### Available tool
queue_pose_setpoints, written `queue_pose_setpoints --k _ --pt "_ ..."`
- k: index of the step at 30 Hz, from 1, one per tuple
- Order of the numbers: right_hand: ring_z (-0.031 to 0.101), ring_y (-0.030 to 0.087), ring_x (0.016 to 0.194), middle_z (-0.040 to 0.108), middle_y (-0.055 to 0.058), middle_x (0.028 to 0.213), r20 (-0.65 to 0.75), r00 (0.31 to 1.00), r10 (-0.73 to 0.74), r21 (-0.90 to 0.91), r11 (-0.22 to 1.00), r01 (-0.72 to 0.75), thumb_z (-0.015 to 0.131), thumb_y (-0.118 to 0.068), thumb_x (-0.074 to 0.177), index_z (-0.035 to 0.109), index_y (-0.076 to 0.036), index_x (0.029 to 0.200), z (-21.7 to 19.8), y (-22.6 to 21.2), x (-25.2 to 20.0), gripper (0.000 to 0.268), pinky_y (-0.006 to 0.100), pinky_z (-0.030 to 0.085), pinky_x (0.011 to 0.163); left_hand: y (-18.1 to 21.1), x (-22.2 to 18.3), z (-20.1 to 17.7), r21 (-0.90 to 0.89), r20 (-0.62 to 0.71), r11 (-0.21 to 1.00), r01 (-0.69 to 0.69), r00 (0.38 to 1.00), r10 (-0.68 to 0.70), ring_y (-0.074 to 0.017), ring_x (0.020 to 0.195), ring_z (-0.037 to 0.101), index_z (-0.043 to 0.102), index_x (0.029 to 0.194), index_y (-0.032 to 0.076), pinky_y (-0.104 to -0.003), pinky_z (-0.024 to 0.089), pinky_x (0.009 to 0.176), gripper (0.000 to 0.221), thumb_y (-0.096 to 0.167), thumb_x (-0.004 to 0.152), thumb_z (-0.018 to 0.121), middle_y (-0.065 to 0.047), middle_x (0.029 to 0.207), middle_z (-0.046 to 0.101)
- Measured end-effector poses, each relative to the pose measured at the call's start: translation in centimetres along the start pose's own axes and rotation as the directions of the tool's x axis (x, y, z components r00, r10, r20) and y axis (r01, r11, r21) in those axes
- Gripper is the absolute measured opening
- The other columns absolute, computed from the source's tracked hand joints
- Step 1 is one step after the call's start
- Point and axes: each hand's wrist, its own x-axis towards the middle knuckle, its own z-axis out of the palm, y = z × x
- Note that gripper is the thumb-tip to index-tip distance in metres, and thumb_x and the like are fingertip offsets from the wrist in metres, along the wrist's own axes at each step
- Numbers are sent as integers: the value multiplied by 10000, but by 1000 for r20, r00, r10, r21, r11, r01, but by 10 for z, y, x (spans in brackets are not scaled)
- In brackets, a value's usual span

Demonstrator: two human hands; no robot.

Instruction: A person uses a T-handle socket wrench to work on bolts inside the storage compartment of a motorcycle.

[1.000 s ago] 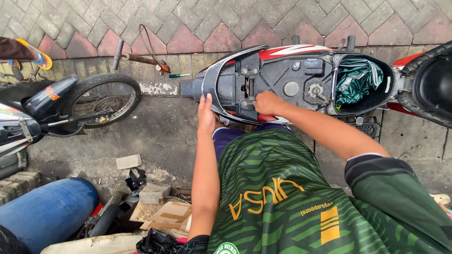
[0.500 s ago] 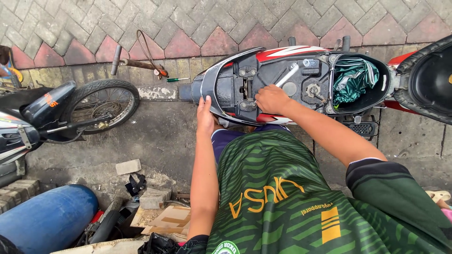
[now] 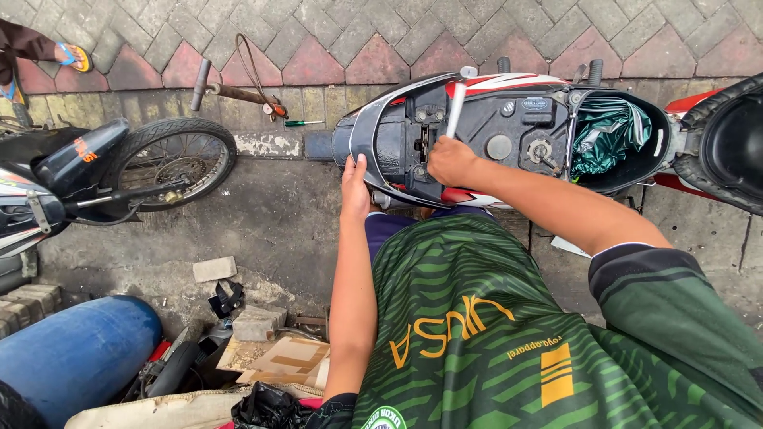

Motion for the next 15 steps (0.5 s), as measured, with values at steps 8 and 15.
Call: queue_pose_setpoints --k 8,15 --pt "743 397 722 711 204 700 695 598 400 607 121 -786 585 -429 798 772 -42 772 -2 -22 -9 430 480 596 652 -13 3 -13 66 20 998 6 1000 -8 -125 1210 596 546 1407 105 -380 491 1090 339 244 1099 568 -45 1339 630" --pt "716 480 952 747 293 961 533 664 524 727 117 -677 487 -313 964 762 48 1053 -9 -22 -36 462 526 583 800 -14 6 -18 99 24 995 -16 1000 14 -122 1279 552 495 1475 92 -382 447 1142 392 223 1111 554 -38 1421 565"
